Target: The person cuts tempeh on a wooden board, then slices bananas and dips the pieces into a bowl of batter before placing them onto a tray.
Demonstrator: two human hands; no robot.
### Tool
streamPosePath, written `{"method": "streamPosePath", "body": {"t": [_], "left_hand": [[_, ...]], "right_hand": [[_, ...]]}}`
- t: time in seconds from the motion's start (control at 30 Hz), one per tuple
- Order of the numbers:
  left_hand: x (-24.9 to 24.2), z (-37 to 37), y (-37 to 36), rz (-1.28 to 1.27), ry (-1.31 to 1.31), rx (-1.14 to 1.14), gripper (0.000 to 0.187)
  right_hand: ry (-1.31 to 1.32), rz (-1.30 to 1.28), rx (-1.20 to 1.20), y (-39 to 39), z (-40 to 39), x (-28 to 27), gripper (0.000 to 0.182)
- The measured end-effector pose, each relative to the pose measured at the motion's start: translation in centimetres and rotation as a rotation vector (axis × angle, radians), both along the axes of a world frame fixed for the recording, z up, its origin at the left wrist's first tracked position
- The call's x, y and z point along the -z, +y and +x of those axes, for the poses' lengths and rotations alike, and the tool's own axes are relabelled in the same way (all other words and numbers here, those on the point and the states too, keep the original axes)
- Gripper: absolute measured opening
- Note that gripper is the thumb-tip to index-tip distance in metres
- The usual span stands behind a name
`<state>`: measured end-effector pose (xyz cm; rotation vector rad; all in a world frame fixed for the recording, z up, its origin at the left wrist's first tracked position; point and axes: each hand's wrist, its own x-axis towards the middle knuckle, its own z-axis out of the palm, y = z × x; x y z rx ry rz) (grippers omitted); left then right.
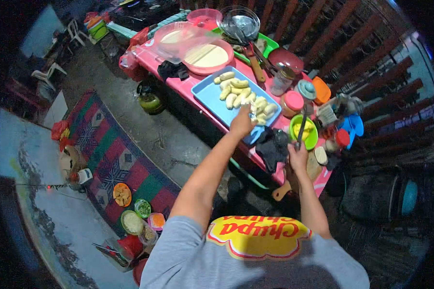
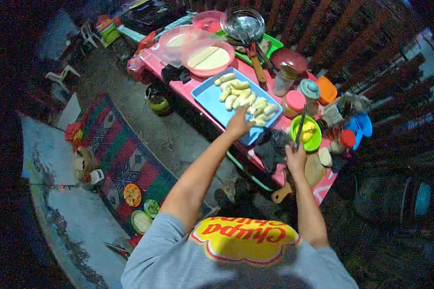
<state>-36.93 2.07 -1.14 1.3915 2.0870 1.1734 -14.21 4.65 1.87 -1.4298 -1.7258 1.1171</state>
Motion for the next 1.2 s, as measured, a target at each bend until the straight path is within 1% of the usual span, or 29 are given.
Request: {"method": "streamPosePath", "body": {"t": [0.03, 0.07, 0.1, 0.13, 0.17, 0.2, 0.27, 0.3, 0.33, 0.37, 0.4, 0.43, 0.47, 0.5, 0.57, 0.6, 0.63, 0.67, 0.7, 0.77, 0.8, 0.87, 0.9, 0.97, 1.0, 1.07, 1.1, 1.13, 1.2], "left_hand": [[0.4, 0.0, 0.6, -0.052, 0.001, 0.011, 0.057], [0.8, -0.1, 1.2, -0.210, 0.030, 0.028, 0.048], [1.8, 0.3, 1.5, -0.156, 0.087, -0.064, 0.036], [3.0, 0.5, 1.8, -0.132, 0.117, -0.107, 0.020], [2.0, 0.8, 1.3, -0.047, 0.099, -0.138, 0.013], [1.3, 0.5, 1.2, -0.155, 0.066, -0.096, 0.024], [-0.9, 1.2, 0.0, 0.022, 0.008, -0.143, 0.019], [-2.2, 1.7, -0.9, 0.058, -0.117, -0.063, 0.017], [-4.2, 2.0, -2.1, 0.048, -0.102, 0.056, 0.016], [-4.0, 2.4, -2.5, 0.165, -0.114, 0.164, 0.014], [-5.6, 2.3, -3.5, 0.197, -0.150, 0.247, 0.015], [-5.8, 2.3, -4.2, 0.257, -0.150, 0.213, 0.016], [-6.0, 1.8, -4.6, 0.317, -0.147, 0.181, 0.017], [-7.1, 0.5, -5.1, 0.318, -0.138, 0.164, 0.017], [-9.6, -3.2, -7.4, 0.242, -0.309, 0.145, 0.020], [-10.0, -5.5, -8.4, 0.254, -0.314, 0.154, 0.032], [-10.3, -7.3, -9.6, 0.256, -0.547, 0.065, 0.041], [-10.5, -9.2, -10.7, 0.258, -0.776, -0.021, 0.051], [-10.5, -11.6, -11.7, 0.264, -0.765, -0.021, 0.051], [-10.3, -16.8, -13.7, 0.335, -0.268, 0.066, 0.065], [-10.0, -19.2, -14.7, 0.280, -0.293, 0.057, 0.064], [-9.3, -24.6, -16.6, 0.295, -0.227, 0.002, 0.058], [-9.4, -26.6, -17.6, 0.298, -0.222, -0.001, 0.058], [-9.7, -31.1, -18.9, 0.290, -0.269, -0.086, 0.047], [-9.7, -33.1, -19.1, 0.289, -0.273, -0.084, 0.047], [-9.3, -36.8, -18.9, 0.345, -0.297, -0.148, 0.036], [-9.0, -38.4, -18.2, 0.411, -0.305, -0.196, 0.025], [-8.8, -39.9, -17.4, 0.402, -0.319, -0.198, 0.025], [-8.4, -42.8, -15.6, 0.396, -0.273, -0.364, 0.020]], "right_hand": [[0.030, -0.026, -0.005, -0.3, 0.1, -0.3, 0.019], [0.061, -0.058, -0.017, -0.6, 0.1, -0.8, 0.019], [0.065, -0.067, -0.019, -0.8, 0.3, -0.8, 0.018], [0.075, -0.076, -0.022, -0.7, 0.3, -0.8, 0.018], [0.141, -0.107, -0.020, -0.8, -0.1, -1.2, 0.018], [0.202, -0.143, -0.015, -1.0, -0.2, -1.8, 0.019], [0.179, -0.131, -0.006, -0.4, -1.0, -2.5, 0.020], [0.200, -0.128, 0.010, -0.2, -2.1, -3.2, 0.022], [0.211, -0.132, -0.008, 0.0, -3.4, -3.4, 0.022], [0.306, -0.217, -0.047, 0.0, -4.9, -3.7, 0.024], [0.396, -0.304, -0.088, -0.2, -6.5, -4.1, 0.026], [0.339, -0.268, -0.170, -0.9, -8.5, -5.7, 0.028], [0.250, -0.140, -0.259, -0.5, -9.7, -4.5, 0.028], [0.282, -0.157, -0.295, -1.0, -11.5, -5.7, 0.026], [0.313, -0.177, -0.345, -1.9, -15.6, -6.9, 0.024], [0.438, -0.279, -0.377, -2.1, -17.6, -6.8, 0.023], [0.563, -0.378, -0.406, -2.2, -19.7, -6.8, 0.022], [0.572, -0.467, -0.468, -2.4, -21.8, -7.0, 0.019], [0.598, -0.519, -0.522, -3.1, -24.2, -7.2, 0.019], [0.637, -0.645, -0.641, -4.9, -30.0, -7.2, 0.022], [0.648, -0.718, -0.707, -5.8, -32.9, -7.0, 0.024], [0.656, -0.767, -0.768, -7.3, -39.0, -5.7, 0.030], [0.647, -0.756, -0.832, -7.7, -41.7, -5.9, 0.031], [0.657, -0.735, -0.925, -8.5, -46.7, -6.6, 0.033], [0.656, -0.736, -0.921, -8.6, -48.8, -6.6, 0.033], [0.635, -0.649, -1.038, -8.0, -52.9, -6.3, 0.033], [0.585, -0.746, -1.055, -7.4, -54.3, -7.0, 0.032], [0.631, -0.836, -1.036, -7.1, -55.8, -7.2, 0.028], [0.591, -0.829, -0.935, -6.4, -58.5, -7.5, 0.024]]}}
